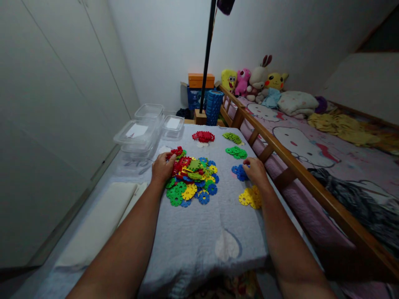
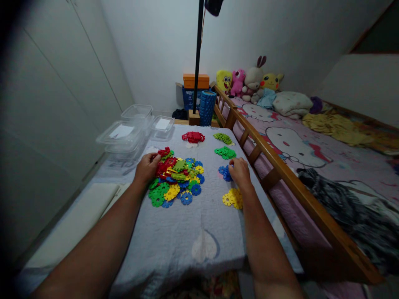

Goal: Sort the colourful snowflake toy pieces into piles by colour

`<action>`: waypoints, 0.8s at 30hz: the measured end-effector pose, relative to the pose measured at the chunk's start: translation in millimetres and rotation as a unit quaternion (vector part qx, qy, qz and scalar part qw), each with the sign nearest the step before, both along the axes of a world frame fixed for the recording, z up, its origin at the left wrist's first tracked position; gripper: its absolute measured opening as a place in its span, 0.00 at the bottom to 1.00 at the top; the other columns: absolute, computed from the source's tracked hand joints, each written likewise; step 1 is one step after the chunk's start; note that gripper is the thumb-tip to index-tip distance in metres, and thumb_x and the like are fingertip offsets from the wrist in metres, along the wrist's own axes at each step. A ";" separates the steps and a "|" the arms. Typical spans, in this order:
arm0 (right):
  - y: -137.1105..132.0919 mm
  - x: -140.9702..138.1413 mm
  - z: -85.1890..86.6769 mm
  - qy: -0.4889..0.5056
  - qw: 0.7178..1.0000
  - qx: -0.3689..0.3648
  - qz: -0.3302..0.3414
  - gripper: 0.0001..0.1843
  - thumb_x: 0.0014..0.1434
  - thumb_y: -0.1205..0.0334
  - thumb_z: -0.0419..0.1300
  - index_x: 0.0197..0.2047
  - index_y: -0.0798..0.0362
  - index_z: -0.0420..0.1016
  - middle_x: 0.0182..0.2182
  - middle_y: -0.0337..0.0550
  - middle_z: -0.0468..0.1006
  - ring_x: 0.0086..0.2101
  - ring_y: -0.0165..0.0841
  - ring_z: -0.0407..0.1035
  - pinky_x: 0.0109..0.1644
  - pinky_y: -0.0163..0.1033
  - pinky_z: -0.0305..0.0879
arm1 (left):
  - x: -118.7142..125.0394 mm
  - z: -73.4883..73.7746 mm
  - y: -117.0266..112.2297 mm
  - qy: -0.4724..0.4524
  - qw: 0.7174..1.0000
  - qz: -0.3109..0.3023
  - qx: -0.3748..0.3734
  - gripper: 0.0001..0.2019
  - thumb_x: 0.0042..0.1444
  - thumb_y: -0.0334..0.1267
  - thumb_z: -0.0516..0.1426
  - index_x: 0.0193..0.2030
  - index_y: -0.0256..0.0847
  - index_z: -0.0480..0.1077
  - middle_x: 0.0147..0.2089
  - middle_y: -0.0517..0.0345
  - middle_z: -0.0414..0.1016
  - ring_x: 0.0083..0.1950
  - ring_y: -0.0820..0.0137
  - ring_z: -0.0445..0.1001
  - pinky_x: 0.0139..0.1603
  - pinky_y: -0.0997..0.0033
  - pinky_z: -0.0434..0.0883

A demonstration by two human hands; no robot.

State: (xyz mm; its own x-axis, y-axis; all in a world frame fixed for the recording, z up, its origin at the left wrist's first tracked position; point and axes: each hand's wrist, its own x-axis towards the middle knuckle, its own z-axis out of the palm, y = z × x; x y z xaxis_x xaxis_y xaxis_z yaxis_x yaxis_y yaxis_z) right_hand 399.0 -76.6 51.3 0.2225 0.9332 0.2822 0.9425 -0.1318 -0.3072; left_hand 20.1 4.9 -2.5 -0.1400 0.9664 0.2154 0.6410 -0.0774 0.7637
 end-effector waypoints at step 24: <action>28.4 -103.4 -50.5 0.085 0.986 -0.060 0.132 0.30 0.62 0.67 0.52 0.67 0.46 0.70 0.61 0.48 0.75 0.60 0.47 0.60 0.64 0.50 0.54 | 2.5 6.7 -3.7 0.010 1.000 -0.002 -0.004 0.22 0.64 0.54 0.50 0.50 0.43 0.77 0.54 0.49 0.80 0.57 0.58 0.76 0.58 0.61 0.69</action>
State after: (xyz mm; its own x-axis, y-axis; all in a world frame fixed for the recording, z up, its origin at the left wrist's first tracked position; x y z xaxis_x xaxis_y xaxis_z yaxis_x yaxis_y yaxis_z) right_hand 295.6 -48.2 0.8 0.0024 0.9892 0.1466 0.8846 0.0663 -0.4617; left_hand 22.6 1.2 4.2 -0.1315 0.9687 0.2106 0.6560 -0.0743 0.7511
